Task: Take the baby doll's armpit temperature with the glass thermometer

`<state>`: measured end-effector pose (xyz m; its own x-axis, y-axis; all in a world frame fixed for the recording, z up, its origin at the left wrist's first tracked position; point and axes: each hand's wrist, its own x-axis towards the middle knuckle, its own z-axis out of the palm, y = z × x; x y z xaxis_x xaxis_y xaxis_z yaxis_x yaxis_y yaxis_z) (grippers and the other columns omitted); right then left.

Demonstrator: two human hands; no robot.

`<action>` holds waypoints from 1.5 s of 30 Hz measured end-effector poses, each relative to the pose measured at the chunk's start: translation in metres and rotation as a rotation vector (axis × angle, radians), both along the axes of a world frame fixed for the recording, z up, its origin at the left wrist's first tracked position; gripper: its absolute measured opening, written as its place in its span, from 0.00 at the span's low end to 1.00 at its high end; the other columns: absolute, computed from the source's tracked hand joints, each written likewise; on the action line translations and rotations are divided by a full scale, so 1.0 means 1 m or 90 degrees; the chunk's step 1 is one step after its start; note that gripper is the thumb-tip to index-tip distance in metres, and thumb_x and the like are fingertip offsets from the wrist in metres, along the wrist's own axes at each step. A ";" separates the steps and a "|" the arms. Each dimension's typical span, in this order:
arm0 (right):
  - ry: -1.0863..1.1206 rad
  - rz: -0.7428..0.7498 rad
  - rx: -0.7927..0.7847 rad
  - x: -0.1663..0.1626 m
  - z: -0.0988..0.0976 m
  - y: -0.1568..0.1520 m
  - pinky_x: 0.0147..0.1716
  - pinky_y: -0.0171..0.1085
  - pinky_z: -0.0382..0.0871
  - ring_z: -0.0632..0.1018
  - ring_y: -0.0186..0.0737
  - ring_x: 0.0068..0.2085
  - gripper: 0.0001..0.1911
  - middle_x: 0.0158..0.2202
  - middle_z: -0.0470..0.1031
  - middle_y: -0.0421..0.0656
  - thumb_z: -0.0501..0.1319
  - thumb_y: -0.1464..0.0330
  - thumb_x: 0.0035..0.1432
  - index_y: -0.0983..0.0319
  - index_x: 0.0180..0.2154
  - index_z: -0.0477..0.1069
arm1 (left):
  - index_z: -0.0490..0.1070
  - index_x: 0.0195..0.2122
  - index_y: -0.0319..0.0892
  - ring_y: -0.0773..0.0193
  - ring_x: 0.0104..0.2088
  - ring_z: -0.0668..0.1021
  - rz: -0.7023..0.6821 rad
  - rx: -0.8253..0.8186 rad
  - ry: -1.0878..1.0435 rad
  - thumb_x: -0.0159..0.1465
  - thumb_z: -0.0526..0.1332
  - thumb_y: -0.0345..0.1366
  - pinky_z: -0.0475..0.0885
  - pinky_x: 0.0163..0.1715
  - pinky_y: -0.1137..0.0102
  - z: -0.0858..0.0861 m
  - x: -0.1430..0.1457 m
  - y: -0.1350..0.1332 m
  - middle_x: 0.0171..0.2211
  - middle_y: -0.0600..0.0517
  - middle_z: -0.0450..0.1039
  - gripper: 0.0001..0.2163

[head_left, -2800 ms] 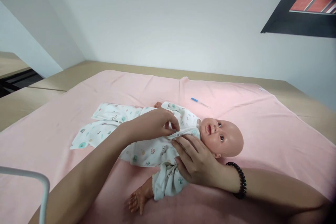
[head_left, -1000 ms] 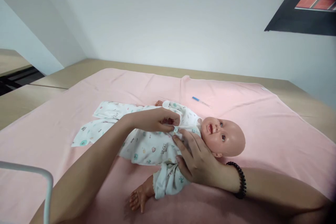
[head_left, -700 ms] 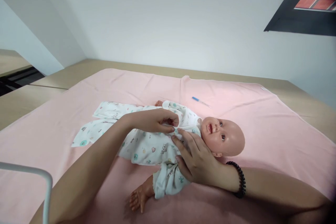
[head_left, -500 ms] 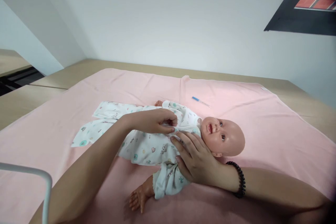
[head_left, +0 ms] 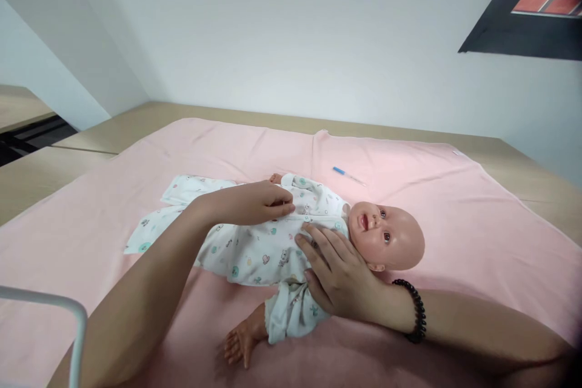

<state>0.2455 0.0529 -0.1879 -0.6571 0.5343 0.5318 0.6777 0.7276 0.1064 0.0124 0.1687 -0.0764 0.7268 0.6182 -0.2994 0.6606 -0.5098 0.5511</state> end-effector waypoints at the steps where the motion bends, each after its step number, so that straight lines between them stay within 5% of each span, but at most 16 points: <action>1: -0.003 0.002 -0.002 0.000 0.000 0.000 0.60 0.54 0.67 0.67 0.59 0.64 0.29 0.66 0.65 0.60 0.56 0.65 0.68 0.73 0.66 0.63 | 0.58 0.27 0.43 0.67 0.24 0.61 0.016 0.002 0.017 0.72 0.51 0.49 0.58 0.25 0.68 0.002 -0.002 -0.001 0.24 0.55 0.58 0.19; 7: 0.000 0.077 0.013 0.002 0.001 0.003 0.61 0.55 0.66 0.67 0.58 0.65 0.30 0.68 0.62 0.58 0.56 0.67 0.67 0.72 0.67 0.62 | 0.71 0.37 0.46 0.64 0.30 0.71 0.031 0.014 0.092 0.69 0.55 0.39 0.61 0.30 0.69 0.014 -0.013 -0.008 0.33 0.53 0.73 0.08; 10: -0.024 0.177 0.007 0.001 0.004 0.004 0.68 0.55 0.59 0.61 0.55 0.70 0.31 0.71 0.58 0.56 0.55 0.67 0.67 0.73 0.68 0.60 | 0.74 0.41 0.49 0.62 0.34 0.74 0.036 0.011 0.098 0.66 0.54 0.31 0.62 0.32 0.69 0.019 -0.016 -0.012 0.37 0.53 0.76 0.10; 15: -0.094 0.177 -0.102 0.002 0.007 0.005 0.71 0.52 0.52 0.52 0.53 0.74 0.34 0.74 0.49 0.55 0.52 0.63 0.70 0.73 0.71 0.52 | 0.75 0.40 0.46 0.62 0.35 0.76 0.034 -0.014 0.089 0.60 0.56 0.27 0.64 0.33 0.70 0.022 -0.013 -0.016 0.40 0.52 0.78 0.12; 31: -0.056 0.158 -0.061 0.000 0.003 0.003 0.62 0.49 0.63 0.69 0.53 0.62 0.33 0.64 0.68 0.57 0.53 0.61 0.70 0.75 0.68 0.58 | 0.69 0.32 0.44 0.65 0.30 0.72 -0.049 0.004 0.058 0.59 0.61 0.32 0.61 0.29 0.69 0.014 -0.003 -0.015 0.31 0.55 0.73 0.01; 39: -0.105 0.124 -0.147 0.002 0.008 0.002 0.66 0.50 0.56 0.61 0.53 0.69 0.37 0.76 0.41 0.52 0.49 0.59 0.72 0.70 0.73 0.45 | 0.71 0.33 0.44 0.65 0.31 0.73 -0.039 0.005 0.061 0.60 0.61 0.33 0.64 0.29 0.70 0.013 -0.004 -0.016 0.32 0.54 0.75 0.01; 45: -0.132 0.118 -0.188 0.000 0.015 0.002 0.67 0.48 0.53 0.59 0.51 0.70 0.37 0.76 0.37 0.50 0.47 0.59 0.73 0.69 0.74 0.38 | 0.70 0.33 0.44 0.66 0.30 0.73 -0.052 0.008 0.039 0.58 0.60 0.30 0.63 0.27 0.71 0.011 -0.004 -0.015 0.31 0.55 0.74 0.03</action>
